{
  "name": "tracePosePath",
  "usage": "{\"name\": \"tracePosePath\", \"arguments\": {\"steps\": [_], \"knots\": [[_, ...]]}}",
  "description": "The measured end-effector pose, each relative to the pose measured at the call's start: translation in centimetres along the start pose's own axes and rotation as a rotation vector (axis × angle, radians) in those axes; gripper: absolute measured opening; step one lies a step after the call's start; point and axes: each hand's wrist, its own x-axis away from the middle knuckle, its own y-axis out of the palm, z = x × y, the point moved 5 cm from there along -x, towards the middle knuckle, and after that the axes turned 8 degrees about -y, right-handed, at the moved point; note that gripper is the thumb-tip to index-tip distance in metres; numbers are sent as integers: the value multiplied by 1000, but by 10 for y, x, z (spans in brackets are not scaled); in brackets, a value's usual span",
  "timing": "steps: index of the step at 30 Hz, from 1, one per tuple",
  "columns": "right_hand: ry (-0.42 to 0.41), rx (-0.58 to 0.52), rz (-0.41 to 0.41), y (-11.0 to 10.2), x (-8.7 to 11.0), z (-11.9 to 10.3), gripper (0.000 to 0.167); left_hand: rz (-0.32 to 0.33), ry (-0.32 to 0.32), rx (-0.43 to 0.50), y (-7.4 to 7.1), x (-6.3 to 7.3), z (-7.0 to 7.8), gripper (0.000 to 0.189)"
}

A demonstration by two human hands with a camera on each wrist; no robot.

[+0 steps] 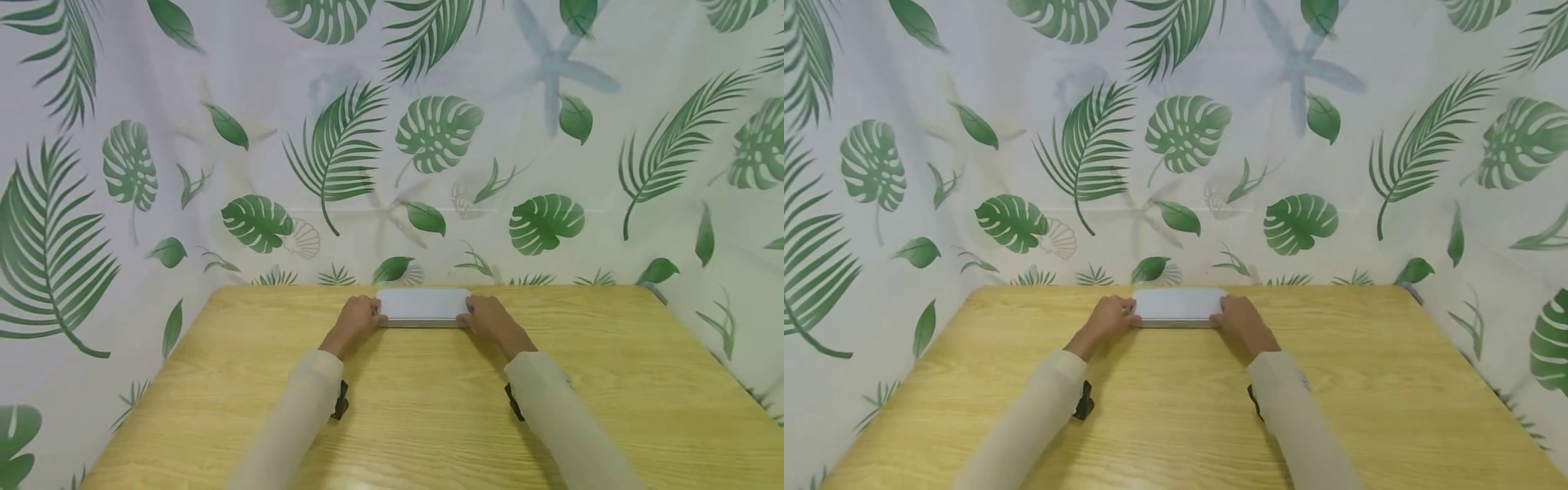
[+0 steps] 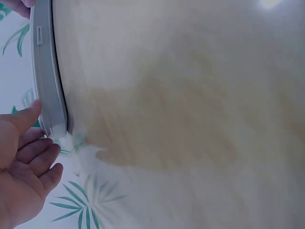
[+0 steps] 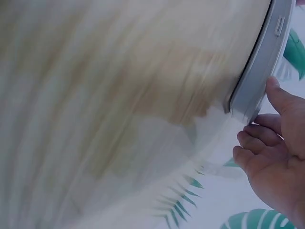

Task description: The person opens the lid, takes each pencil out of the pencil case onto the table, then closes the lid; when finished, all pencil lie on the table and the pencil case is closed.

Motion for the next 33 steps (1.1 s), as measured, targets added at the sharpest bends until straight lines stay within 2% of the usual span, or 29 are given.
{"name": "tracePosePath", "arguments": {"steps": [4, 7, 10, 12, 17, 21, 26, 33], "knots": [[-51, 42, -42, -2, 11, -5, 37, -41, 9, -11, -2, 14, -2, 23], [-101, 91, -81, -4, 21, -12, 35, -62, 17, -102, -4, 20, 2, 31], [-134, 134, -114, -6, 32, -22, 32, -66, 57, -168, -6, 30, 7, 26], [-146, 146, -121, -7, 41, -28, 31, -68, 80, -196, -6, 39, 10, 36], [-150, 154, -133, -5, 61, -39, 30, -52, 90, -192, -11, 66, 17, 25], [-160, 184, -128, -6, 75, -49, 29, -41, 121, -178, -14, 86, 18, 25], [-159, 198, -112, -7, 91, -62, 28, -8, 172, -170, -16, 105, 16, 29], [-186, 201, -104, -7, 106, -79, 25, -16, 158, -106, -17, 124, 9, 27]]}}
